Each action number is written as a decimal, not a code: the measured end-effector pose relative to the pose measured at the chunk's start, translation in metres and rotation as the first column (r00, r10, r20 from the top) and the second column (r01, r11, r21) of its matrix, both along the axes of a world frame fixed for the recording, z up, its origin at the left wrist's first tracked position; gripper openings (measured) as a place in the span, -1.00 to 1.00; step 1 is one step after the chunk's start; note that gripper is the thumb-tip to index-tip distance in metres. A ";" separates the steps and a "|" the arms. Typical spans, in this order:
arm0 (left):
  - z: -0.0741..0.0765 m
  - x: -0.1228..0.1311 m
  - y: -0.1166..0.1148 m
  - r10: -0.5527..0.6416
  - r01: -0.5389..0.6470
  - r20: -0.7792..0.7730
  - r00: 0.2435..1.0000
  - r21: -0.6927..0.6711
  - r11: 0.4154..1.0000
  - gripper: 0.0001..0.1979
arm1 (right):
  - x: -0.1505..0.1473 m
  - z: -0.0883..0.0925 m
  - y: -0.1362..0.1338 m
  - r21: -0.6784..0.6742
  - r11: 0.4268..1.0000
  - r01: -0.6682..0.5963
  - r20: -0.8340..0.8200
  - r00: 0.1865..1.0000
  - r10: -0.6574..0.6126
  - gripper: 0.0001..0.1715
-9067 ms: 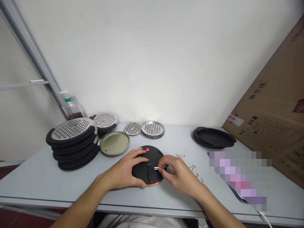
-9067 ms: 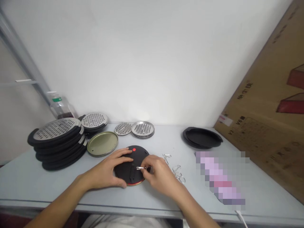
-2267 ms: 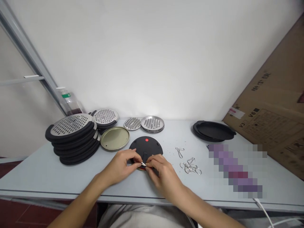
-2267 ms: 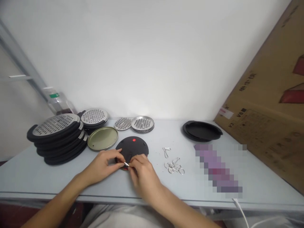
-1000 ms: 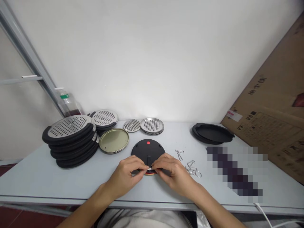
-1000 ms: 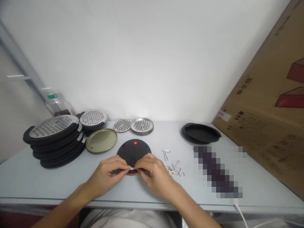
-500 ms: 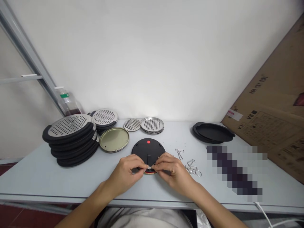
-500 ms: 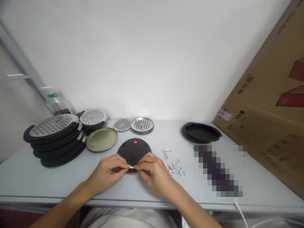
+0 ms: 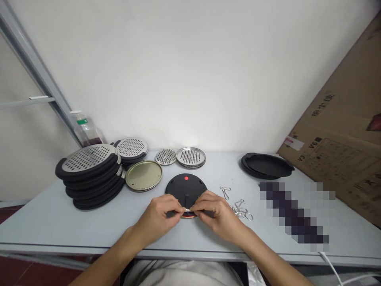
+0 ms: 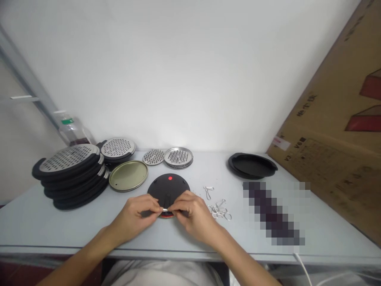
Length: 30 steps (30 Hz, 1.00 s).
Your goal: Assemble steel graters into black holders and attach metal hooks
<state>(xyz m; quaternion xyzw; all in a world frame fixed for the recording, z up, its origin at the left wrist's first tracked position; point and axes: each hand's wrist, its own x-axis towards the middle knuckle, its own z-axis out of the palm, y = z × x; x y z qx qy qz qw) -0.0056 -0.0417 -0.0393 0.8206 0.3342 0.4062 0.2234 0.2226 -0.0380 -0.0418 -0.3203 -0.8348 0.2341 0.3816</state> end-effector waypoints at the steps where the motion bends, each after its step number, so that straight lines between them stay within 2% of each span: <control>1: 0.001 0.000 0.000 -0.003 0.003 -0.003 1.000 0.006 1.000 -0.83 | 0.000 0.000 0.000 -0.004 1.000 -0.003 0.003 1.000 0.003 -0.65; 13: -0.005 0.001 0.000 -0.016 0.016 -0.023 1.000 0.020 1.000 -0.82 | 0.000 0.003 -0.004 0.005 1.000 -0.012 0.047 0.999 0.011 -0.67; 24: 0.001 0.004 0.000 -0.084 0.096 -0.116 0.990 0.110 0.989 -0.80 | 0.002 0.001 0.000 -0.035 0.999 0.026 0.054 0.998 -0.025 -0.74; 30: -0.003 0.005 -0.002 -0.050 0.064 -0.121 0.991 0.111 0.992 -0.81 | 0.003 0.002 -0.001 -0.048 0.999 0.012 0.079 0.997 -0.008 -0.72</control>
